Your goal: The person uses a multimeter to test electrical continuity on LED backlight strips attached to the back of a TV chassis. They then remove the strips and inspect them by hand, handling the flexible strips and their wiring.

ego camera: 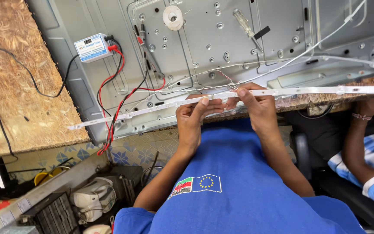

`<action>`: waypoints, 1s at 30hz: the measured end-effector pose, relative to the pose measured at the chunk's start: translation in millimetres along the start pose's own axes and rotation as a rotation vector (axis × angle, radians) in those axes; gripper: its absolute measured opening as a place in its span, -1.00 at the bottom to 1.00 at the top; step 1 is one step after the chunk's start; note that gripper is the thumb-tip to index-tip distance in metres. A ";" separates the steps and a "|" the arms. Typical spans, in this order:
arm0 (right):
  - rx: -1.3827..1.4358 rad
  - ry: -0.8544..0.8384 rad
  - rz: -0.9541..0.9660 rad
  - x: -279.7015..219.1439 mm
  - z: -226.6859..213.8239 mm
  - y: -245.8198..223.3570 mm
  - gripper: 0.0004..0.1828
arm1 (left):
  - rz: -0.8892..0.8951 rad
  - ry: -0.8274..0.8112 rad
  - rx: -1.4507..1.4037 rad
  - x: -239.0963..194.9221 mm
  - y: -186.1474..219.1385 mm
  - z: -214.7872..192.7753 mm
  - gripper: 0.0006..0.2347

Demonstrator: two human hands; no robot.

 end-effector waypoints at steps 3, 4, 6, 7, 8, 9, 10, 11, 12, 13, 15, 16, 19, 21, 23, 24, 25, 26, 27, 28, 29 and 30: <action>0.016 0.008 0.007 -5.1 8.9 0.4 -0.74 | 0.025 -0.037 0.013 -0.6 6.6 -7.3 -0.82; 0.017 -0.003 0.015 -4.4 10.3 -0.6 -0.75 | 0.046 -0.051 0.035 0.6 9.7 -7.8 -0.82; 0.014 -0.007 0.010 -3.2 6.3 1.1 -0.74 | 0.054 -0.074 0.037 4.2 3.7 -7.3 -0.81; 0.018 -0.010 0.010 -2.9 4.7 3.0 -0.72 | 0.061 -0.094 0.044 6.2 1.1 -6.8 -0.79; 0.020 -0.004 0.009 0.4 3.1 0.7 -0.72 | 0.058 -0.098 0.048 8.2 3.3 -6.9 -0.79; 0.041 -0.044 0.021 1.7 4.9 -1.0 -0.70 | 0.063 -0.134 0.050 8.2 5.4 -3.9 -0.79; 0.061 -0.083 0.032 2.8 7.1 -3.1 -0.69 | 0.068 -0.169 0.052 7.8 8.0 -0.9 -0.79; 0.058 -0.085 0.026 2.5 6.9 -1.5 -0.69 | 0.072 -0.173 0.049 9.9 7.5 -1.1 -0.79; 0.094 -0.093 0.020 2.2 8.1 -0.6 -0.71 | 0.096 -0.201 0.086 11.3 9.0 0.8 -0.79; 0.130 -0.107 0.016 3.1 9.6 0.3 -0.72 | 0.122 -0.222 0.122 12.6 10.8 2.5 -0.80; 0.165 -0.128 0.013 7.5 7.4 9.1 -0.72 | 0.147 -0.234 0.126 16.7 16.8 6.1 -0.81; 0.203 -0.142 0.013 9.3 6.9 13.7 -0.71 | 0.165 -0.249 0.134 18.2 20.4 8.3 -0.83; 0.282 -0.183 0.030 9.7 9.7 13.5 -0.71 | 0.264 -0.267 0.285 20.2 36.2 6.5 -0.84; 0.343 -0.222 0.053 11.8 4.6 19.0 -0.69 | 0.306 -0.290 0.264 22.6 39.8 9.1 -0.86; 0.407 -0.254 0.085 11.5 4.2 24.0 -0.67 | 0.338 -0.310 0.246 22.4 38.2 9.6 -0.87; 0.433 -0.284 0.072 11.7 7.4 22.3 -0.65 | 0.376 -0.324 0.251 21.1 37.6 10.5 -0.88; 0.458 -0.319 0.055 13.9 10.6 19.7 -0.64 | 0.421 -0.338 0.256 21.0 37.8 12.1 -0.88; 0.459 -0.319 0.062 13.7 9.7 21.3 -0.64 | 0.417 -0.332 0.257 21.2 35.4 10.9 -0.88; 0.466 -0.332 0.062 12.9 9.5 22.0 -0.65 | 0.430 -0.334 0.240 20.0 34.4 10.2 -0.88; 0.472 -0.344 0.061 11.8 9.5 22.5 -0.65 | 0.443 -0.335 0.224 18.5 33.5 9.4 -0.88; 0.474 -0.346 0.067 11.6 8.5 23.1 -0.65 | 0.441 -0.330 0.225 17.9 30.5 7.9 -0.88; 0.482 -0.358 0.070 11.0 8.4 23.0 -0.66 | 0.439 -0.330 0.211 17.0 27.9 6.8 -0.86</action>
Point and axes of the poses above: each hand's wrist, its own x-axis towards the middle knuckle, its own z-axis out of the palm, y = z × x, the point moved 9 cm from there along x, towards the middle knuckle, and after that the axes turned 15 degrees about x, right-handed, at the moved point
